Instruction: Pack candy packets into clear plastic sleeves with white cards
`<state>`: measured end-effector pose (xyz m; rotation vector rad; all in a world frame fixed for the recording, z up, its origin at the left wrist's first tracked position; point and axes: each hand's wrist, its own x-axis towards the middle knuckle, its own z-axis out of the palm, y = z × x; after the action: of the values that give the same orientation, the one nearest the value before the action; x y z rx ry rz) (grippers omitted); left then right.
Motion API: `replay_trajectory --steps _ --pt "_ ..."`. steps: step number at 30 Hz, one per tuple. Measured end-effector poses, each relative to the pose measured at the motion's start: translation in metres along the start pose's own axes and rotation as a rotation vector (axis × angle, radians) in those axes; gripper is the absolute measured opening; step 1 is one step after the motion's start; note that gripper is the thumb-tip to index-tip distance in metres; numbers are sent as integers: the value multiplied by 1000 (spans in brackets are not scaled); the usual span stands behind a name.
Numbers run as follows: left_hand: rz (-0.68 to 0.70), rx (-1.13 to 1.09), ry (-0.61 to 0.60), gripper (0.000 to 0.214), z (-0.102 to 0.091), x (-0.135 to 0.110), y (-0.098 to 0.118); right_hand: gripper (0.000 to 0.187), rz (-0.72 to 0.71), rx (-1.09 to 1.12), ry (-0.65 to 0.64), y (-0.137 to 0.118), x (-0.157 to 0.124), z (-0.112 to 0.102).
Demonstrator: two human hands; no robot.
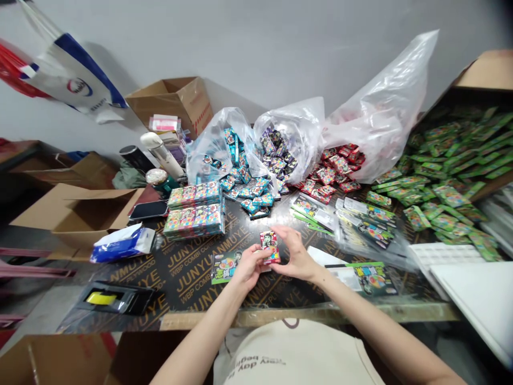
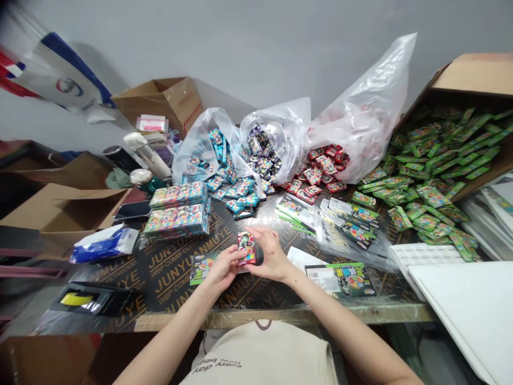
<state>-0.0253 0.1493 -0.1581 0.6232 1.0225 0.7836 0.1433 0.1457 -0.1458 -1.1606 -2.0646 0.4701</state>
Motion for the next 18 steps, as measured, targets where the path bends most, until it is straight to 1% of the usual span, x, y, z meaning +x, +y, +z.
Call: replay_trajectory --steps 1,2,3,6,7,8,9,10,12,15,18 --pt "27 75 -32 35 -2 -2 0 81 0 9 -12 1 -2 3" --pt "86 184 -51 40 -7 -3 1 78 9 11 -12 3 -4 4" --pt "177 330 -55 49 -15 -5 2 78 24 -2 -2 8 -6 4" --pt "499 946 -31 87 -44 -7 5 82 74 -98 18 28 -14 2" --pt "565 1144 -36 96 -53 -7 5 85 81 -130 9 34 -17 2" --pt "600 1299 -44 102 -60 -6 4 87 81 -158 -8 38 -20 3" --pt "618 1403 -47 105 -66 -5 3 88 78 -179 -27 40 -23 5" --pt "631 1461 -48 105 -69 -5 2 89 73 -191 -45 41 -25 7" --pt "667 1485 -36 105 -69 -3 -1 89 60 -175 -72 40 -27 10" --pt "690 1415 -12 104 -65 -3 -1 89 39 -68 -96 35 -25 10" --pt "676 1335 3 103 -61 -3 1 89 35 25 -79 35 -21 4"
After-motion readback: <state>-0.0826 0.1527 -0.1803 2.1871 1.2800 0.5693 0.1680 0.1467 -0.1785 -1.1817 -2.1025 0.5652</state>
